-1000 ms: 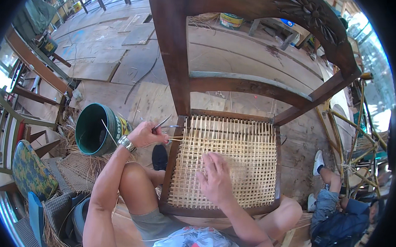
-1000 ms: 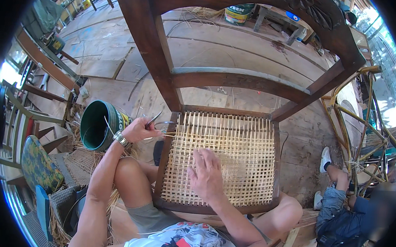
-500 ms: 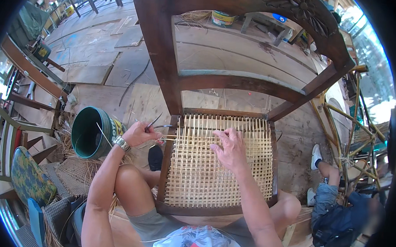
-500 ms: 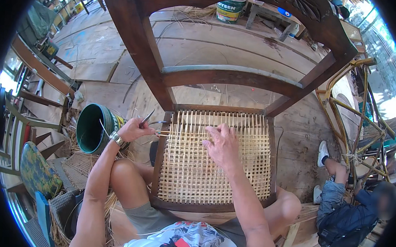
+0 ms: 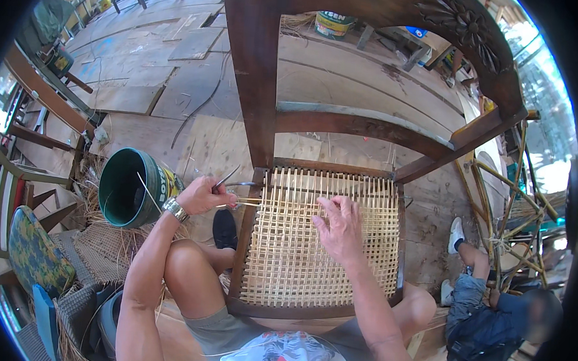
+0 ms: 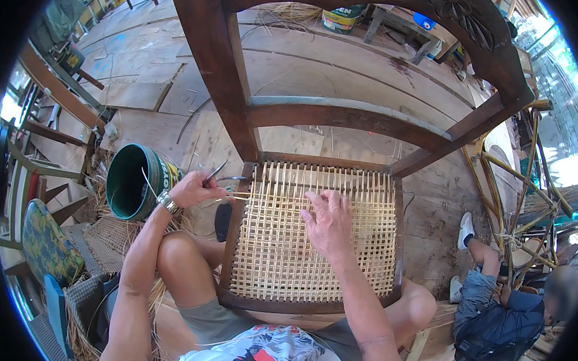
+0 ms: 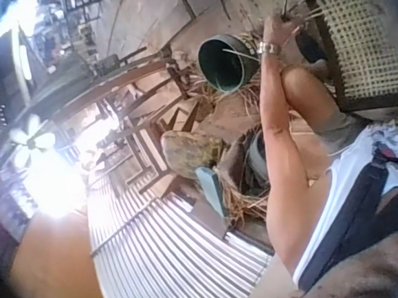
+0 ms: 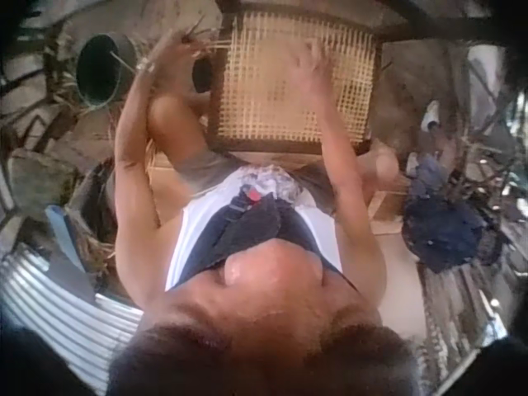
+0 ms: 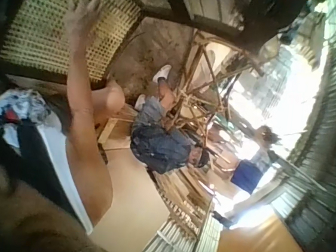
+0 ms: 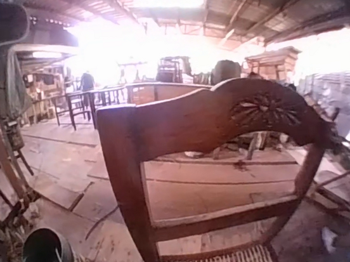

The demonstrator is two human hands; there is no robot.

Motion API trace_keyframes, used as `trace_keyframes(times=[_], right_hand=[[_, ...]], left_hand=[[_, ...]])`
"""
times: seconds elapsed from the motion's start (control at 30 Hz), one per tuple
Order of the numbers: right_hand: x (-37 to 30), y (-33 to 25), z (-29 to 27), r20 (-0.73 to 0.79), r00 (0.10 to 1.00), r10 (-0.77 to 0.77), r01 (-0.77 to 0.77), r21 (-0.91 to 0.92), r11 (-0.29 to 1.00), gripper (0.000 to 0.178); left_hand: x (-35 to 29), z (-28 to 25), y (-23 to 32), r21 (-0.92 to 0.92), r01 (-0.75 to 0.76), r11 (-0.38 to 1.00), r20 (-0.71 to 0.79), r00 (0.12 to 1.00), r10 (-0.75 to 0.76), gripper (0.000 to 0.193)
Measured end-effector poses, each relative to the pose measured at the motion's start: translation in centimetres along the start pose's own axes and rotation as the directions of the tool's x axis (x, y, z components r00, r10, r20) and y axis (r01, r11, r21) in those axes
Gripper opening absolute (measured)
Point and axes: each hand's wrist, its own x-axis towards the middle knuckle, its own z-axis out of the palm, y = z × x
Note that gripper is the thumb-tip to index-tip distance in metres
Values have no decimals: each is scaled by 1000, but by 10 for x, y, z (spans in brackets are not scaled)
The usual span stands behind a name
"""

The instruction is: The person is weaving a chair seat using thin bamboo or wicker strips.

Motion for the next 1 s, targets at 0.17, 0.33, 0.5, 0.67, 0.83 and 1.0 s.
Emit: trace_keyframes(times=[0.17,0.33,0.5,0.67,0.83,1.0], right_hand=[[0,-20,1,-39,999,-12,12,-1,1000,33],[6,-15,5,11,998,-56,57,-82,995,30],[34,-15,2,-32,984,-178,179,21,984,22],[42,-13,9,-29,943,-331,332,35,942,11],[53,-17,9,88,870,-485,492,-91,866,13],[51,-16,7,41,879,-475,476,-28,879,12]], left_hand=[[-6,-2,2,-27,28,999,0,1000,-28,36],[-7,-1,14,79,-14,997,-21,1000,16,40],[-12,-4,13,131,-76,988,-55,995,84,38],[-16,-6,10,137,-70,988,-52,996,78,38],[-18,-9,10,111,-78,991,-51,995,84,37],[-16,-5,8,125,-111,986,-66,991,120,35]])
